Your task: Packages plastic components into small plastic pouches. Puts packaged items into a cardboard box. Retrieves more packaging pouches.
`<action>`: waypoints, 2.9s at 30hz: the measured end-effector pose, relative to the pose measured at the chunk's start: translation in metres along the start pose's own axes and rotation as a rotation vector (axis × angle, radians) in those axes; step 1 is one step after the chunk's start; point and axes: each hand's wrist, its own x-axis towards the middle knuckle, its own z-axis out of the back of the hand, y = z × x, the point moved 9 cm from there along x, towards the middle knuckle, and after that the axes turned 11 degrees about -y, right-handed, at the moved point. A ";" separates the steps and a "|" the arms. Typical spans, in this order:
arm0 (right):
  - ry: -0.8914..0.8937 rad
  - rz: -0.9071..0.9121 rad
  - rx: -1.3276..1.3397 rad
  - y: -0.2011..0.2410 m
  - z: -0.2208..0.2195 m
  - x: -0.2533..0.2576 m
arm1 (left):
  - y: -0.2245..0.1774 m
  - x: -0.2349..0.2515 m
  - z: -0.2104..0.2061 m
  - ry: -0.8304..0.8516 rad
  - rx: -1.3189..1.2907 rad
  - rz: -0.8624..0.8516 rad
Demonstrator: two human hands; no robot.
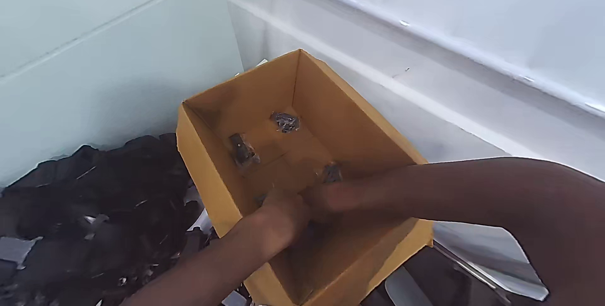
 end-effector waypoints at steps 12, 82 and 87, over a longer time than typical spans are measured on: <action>-0.001 -0.095 0.451 -0.006 0.016 -0.027 | 0.055 -0.038 0.068 -0.894 -0.290 0.331; -0.841 0.744 1.091 0.332 -0.005 0.023 | 0.102 -0.389 -0.260 -1.878 -1.007 0.931; -0.643 0.849 1.397 0.333 -0.013 0.025 | 0.122 -0.385 -0.312 -1.931 -1.776 0.924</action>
